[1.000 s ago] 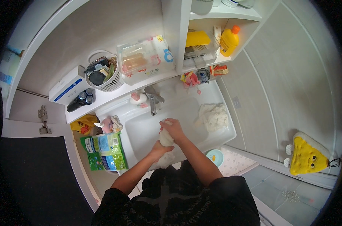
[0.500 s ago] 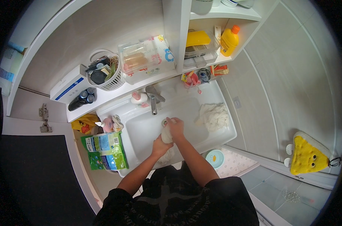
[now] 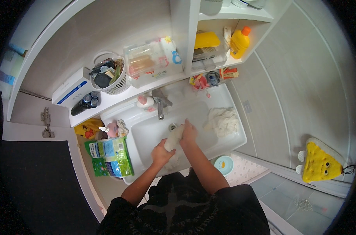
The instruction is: The person washes and wrings out cloths in a bathroom sink by hand, repeatedly rubbing, unfolding, and twisting the fabric.
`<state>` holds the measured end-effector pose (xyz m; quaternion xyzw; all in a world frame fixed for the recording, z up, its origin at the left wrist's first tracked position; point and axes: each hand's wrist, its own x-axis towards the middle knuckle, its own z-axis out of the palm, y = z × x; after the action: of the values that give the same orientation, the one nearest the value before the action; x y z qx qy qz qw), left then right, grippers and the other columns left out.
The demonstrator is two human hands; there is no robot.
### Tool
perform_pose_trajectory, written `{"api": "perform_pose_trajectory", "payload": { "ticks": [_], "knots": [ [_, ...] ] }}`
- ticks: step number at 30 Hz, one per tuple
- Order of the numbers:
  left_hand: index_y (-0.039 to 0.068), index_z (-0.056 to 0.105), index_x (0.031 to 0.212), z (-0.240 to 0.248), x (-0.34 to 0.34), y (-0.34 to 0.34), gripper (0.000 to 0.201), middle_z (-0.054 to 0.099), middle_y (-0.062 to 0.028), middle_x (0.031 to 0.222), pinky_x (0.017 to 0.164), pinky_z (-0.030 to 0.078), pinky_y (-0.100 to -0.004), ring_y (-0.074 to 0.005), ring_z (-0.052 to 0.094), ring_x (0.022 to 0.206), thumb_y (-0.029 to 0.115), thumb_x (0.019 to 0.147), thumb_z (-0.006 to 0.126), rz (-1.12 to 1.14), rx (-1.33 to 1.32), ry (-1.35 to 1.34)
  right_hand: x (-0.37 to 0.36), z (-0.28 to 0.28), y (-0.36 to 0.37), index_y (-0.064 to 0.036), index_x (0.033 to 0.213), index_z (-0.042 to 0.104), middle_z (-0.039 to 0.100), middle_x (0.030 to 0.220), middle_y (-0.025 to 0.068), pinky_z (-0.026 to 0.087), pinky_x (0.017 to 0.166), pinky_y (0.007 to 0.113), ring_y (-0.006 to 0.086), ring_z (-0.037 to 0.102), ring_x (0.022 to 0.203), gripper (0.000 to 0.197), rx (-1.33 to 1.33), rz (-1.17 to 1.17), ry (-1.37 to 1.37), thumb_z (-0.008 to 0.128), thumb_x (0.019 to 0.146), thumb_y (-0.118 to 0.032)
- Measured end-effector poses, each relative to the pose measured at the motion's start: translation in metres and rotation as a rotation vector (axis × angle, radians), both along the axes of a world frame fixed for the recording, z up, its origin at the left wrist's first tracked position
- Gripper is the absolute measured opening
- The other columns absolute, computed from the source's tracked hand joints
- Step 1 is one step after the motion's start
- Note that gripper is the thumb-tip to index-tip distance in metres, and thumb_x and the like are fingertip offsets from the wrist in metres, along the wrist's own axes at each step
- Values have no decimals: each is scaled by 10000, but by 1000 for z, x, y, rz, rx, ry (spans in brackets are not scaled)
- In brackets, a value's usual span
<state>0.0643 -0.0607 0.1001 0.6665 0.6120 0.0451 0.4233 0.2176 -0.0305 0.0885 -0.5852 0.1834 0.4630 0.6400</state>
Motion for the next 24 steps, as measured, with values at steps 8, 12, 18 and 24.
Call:
{"api": "perform_pose_trajectory", "payload": {
  "ticks": [8,12,18,24],
  "knots": [
    [-13,630,1119,-12,-39,42,539,690,-119,1009,817,536,-352,-243,674,899,158,646,824,40,-587,-687,29,26,-20,-41,1266,566,619,1223,87,376,1041,394,247,555,1136,476,577,567,116,506,967,-406],
    [-17,560,1232,4,-46,59,641,669,-121,968,799,543,-361,-255,665,881,48,645,810,78,-989,-974,33,30,-20,-71,1388,488,582,1324,78,346,1086,402,251,530,1220,594,744,607,160,544,946,-464],
    [-16,570,1145,-10,-27,47,628,618,-90,823,664,515,-316,-195,605,721,225,624,827,-103,-1297,-1282,8,33,-3,-88,1507,318,431,1490,133,376,1097,472,243,428,1356,822,1033,689,586,708,855,-404],
    [13,556,1227,-13,-16,46,621,660,-96,1012,752,535,-343,-225,640,858,151,682,821,-121,-1123,-1013,15,12,-6,-56,1370,448,623,1190,198,527,935,458,311,642,1073,720,949,867,590,791,779,-283]
  ]
}}
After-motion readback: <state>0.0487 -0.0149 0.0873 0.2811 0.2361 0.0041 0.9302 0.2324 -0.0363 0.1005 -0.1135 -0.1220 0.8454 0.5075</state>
